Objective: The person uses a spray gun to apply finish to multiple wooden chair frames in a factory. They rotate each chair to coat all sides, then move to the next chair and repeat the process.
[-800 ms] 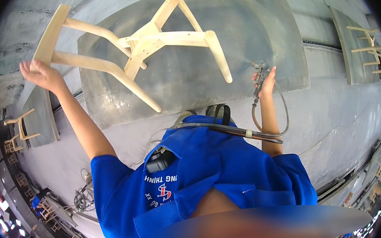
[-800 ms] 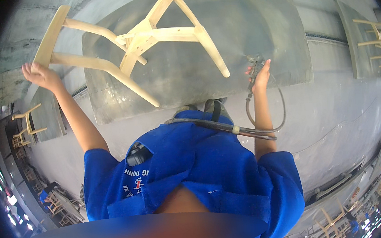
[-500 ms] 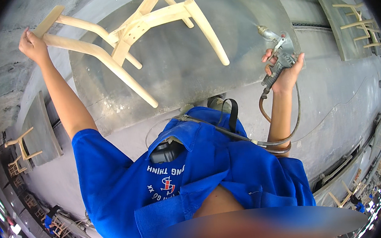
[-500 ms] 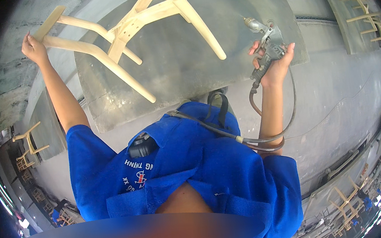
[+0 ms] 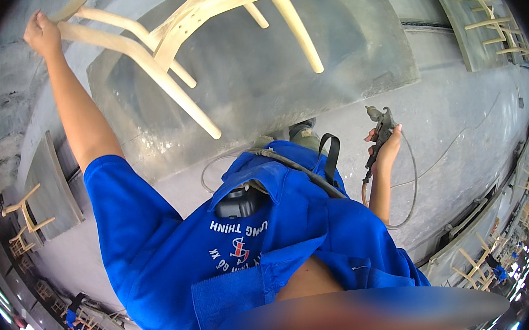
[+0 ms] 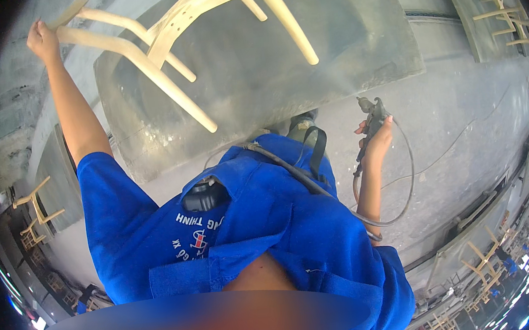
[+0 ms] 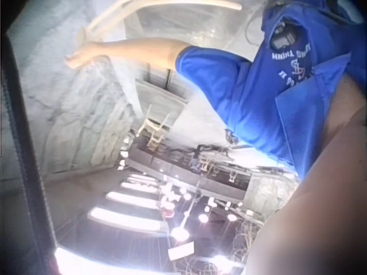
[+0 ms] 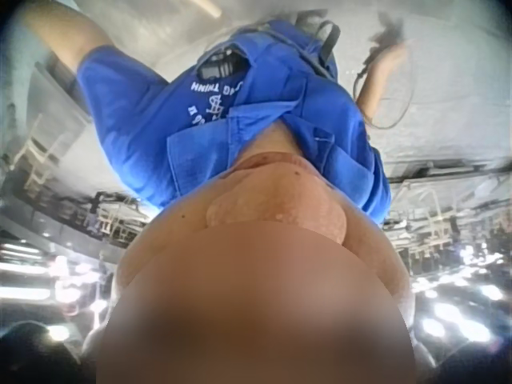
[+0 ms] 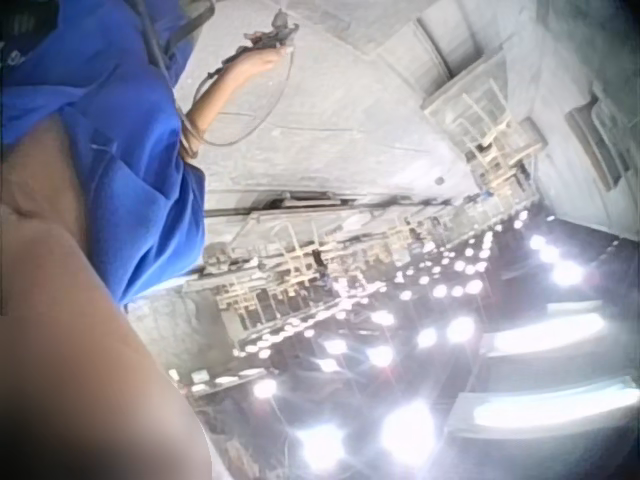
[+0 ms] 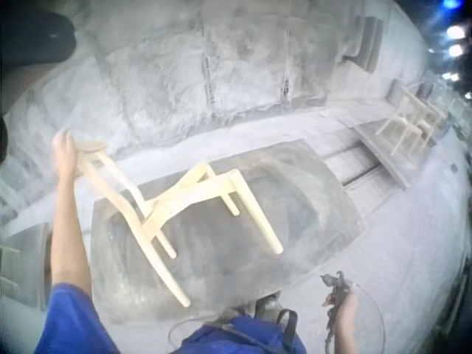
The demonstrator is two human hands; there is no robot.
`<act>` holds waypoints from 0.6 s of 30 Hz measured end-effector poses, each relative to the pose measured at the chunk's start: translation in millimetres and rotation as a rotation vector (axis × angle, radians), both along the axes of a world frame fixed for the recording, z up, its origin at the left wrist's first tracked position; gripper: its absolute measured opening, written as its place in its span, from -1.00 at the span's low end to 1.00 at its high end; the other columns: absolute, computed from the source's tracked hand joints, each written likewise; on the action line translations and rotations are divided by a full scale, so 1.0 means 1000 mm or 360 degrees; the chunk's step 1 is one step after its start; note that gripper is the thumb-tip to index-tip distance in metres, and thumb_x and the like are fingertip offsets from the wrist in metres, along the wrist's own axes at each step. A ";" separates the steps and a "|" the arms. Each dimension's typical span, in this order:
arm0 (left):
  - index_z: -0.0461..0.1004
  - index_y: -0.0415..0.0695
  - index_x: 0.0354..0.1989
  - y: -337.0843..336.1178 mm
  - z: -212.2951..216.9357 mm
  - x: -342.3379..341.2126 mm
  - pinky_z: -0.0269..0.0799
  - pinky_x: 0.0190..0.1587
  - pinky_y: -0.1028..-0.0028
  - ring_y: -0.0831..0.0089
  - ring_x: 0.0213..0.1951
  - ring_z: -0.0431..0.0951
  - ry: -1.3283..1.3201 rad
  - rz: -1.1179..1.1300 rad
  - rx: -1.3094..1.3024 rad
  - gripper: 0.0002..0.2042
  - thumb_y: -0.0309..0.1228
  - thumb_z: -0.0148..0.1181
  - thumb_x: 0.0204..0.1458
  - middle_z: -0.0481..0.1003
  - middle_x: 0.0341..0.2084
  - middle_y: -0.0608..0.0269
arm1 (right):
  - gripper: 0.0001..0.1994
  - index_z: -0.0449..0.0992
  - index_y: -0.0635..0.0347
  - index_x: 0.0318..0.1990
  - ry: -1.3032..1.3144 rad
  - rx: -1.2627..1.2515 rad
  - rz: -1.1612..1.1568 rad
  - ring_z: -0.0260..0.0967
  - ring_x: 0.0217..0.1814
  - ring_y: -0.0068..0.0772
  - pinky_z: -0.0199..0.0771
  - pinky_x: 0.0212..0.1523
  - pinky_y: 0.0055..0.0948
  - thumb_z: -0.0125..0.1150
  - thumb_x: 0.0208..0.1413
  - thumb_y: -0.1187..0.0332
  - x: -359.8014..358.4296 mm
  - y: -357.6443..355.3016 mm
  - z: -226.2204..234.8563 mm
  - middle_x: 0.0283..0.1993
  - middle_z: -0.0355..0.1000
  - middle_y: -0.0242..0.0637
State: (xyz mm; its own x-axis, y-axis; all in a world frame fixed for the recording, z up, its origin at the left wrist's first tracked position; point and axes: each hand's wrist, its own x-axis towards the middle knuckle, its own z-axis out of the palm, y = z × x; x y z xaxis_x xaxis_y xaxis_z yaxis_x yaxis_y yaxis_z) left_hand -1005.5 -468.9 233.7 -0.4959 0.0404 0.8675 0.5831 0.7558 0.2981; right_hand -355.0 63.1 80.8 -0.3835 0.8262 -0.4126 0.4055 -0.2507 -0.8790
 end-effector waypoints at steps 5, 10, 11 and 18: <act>0.45 -0.39 0.04 0.013 0.002 0.027 0.35 0.11 0.14 0.03 -0.05 0.50 0.0259 -0.0029 -0.0147 -0.64 -0.30 0.01 0.30 0.50 -0.10 -0.18 | -0.28 0.52 0.28 0.03 0.0109 -0.0024 0.0529 0.30 -0.62 -0.55 0.15 -0.67 -0.58 -0.46 0.40 -0.19 -0.035 -0.057 0.035 -0.44 0.49 -0.29; 0.34 -0.47 -0.01 0.034 0.014 0.073 0.23 0.12 0.01 -0.13 0.01 0.37 0.0084 -0.0137 -0.0119 -0.68 -0.35 -0.08 0.40 0.34 0.00 -0.35 | -0.14 0.47 0.33 0.11 0.0644 -0.0373 0.0878 0.35 -0.53 -0.55 0.15 -0.65 -0.60 -0.42 0.29 -0.37 -0.090 -0.096 0.073 -0.42 0.49 -0.23; 0.37 -0.47 -0.05 0.035 0.015 0.077 0.30 0.06 0.00 -0.17 -0.05 0.42 0.0187 -0.0090 -0.0147 -0.66 -0.33 -0.10 0.40 0.39 -0.08 -0.37 | -0.13 0.41 0.33 0.22 0.0675 -0.0256 0.1006 0.38 -0.49 -0.57 0.15 -0.64 -0.61 -0.39 0.29 -0.37 -0.099 -0.096 0.078 -0.39 0.50 -0.26; 0.52 -0.27 0.01 0.015 0.003 0.076 0.33 0.18 0.17 -0.05 0.11 0.45 0.0231 0.0127 -0.0139 -0.67 -0.26 0.02 0.30 0.49 -0.01 -0.17 | -0.11 0.38 0.26 0.34 0.0614 0.0649 0.1008 0.34 -0.46 -0.65 0.09 -0.60 -0.65 -0.30 0.26 -0.40 -0.092 -0.080 0.092 -0.39 0.49 -0.34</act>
